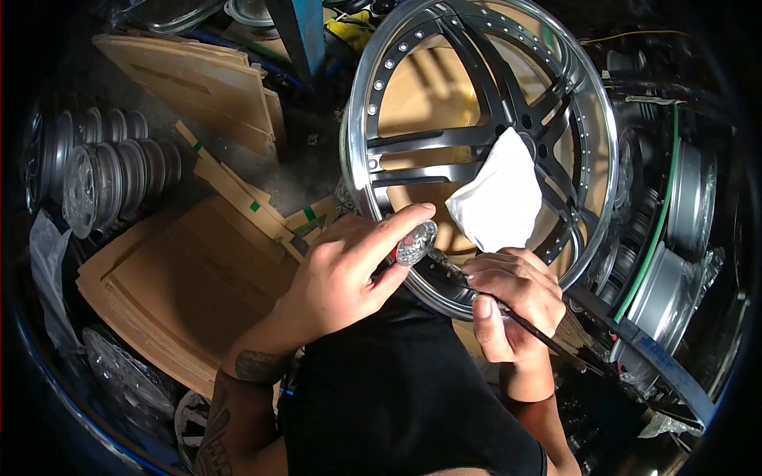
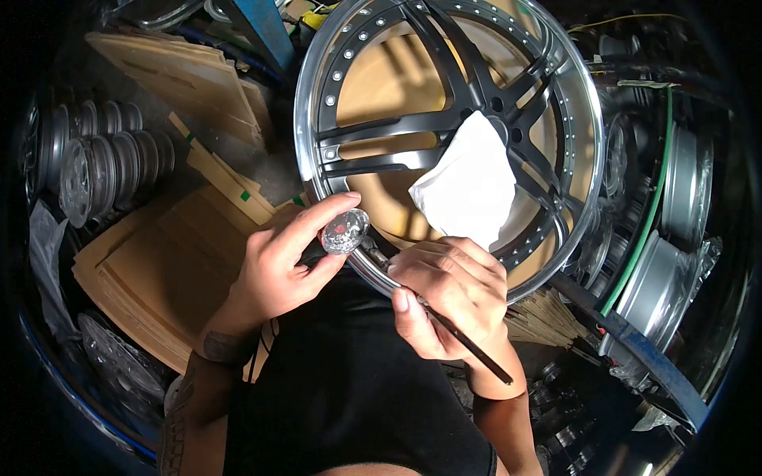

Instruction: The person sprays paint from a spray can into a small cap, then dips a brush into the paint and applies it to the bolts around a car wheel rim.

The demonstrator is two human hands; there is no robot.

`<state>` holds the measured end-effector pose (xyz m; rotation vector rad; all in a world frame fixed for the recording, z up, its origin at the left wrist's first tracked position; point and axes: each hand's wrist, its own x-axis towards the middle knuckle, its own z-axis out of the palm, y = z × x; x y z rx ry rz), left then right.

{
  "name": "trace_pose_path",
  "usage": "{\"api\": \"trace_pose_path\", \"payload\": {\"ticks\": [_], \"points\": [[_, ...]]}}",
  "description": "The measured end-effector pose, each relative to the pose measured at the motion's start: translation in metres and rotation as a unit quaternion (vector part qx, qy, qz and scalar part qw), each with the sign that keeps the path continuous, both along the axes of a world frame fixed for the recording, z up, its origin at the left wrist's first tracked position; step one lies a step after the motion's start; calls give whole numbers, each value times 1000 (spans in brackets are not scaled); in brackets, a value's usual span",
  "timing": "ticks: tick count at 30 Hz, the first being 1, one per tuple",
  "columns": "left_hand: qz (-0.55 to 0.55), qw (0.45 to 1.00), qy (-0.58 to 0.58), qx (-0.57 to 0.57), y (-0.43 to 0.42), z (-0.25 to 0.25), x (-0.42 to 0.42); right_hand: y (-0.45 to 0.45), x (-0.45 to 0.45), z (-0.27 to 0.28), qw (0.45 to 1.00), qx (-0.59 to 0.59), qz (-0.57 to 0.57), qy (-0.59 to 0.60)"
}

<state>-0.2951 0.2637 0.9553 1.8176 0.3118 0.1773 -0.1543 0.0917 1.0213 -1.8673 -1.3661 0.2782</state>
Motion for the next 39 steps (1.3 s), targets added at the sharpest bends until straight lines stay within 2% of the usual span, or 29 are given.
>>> {"api": "trace_pose_path", "payload": {"ticks": [4, 5, 9, 13, 17, 18, 20, 26, 33, 36, 39], "points": [[16, 998, -57, 19, -3, -7, 1, 0, -2, 2, 1000, 1, -26, 4], [20, 997, -68, 23, -4, -8, 0, -1, 0, 3, 1000, -5, -2, 10], [22, 998, -63, 12, -6, -7, -1, -1, -2, 6, 1000, -11, -24, 15], [15, 998, -53, -2, -4, -5, -3, -10, 0, -1, 994, 8, -58, 96], [18, 994, -65, -88, -5, -5, -2, -25, -3, -6, 960, 17, -154, 235], [13, 993, -54, -106, -3, -3, -3, -26, -2, -11, 960, 32, -155, 233], [9, 991, -49, -121, -2, -3, -4, -23, -2, -12, 935, 60, -166, 308], [12, 991, -60, -116, -2, -6, -3, -29, 5, -18, 921, 90, -171, 338], [11, 996, -50, -77, -2, -6, -4, -22, -2, -14, 926, 91, -164, 329], [12, 997, -64, -36, -3, -8, -3, -23, -6, -13, 956, 50, -150, 247], [14, 997, -74, -11, -4, -9, -3, -12, -4, -6, 985, 30, -83, 146]]}}
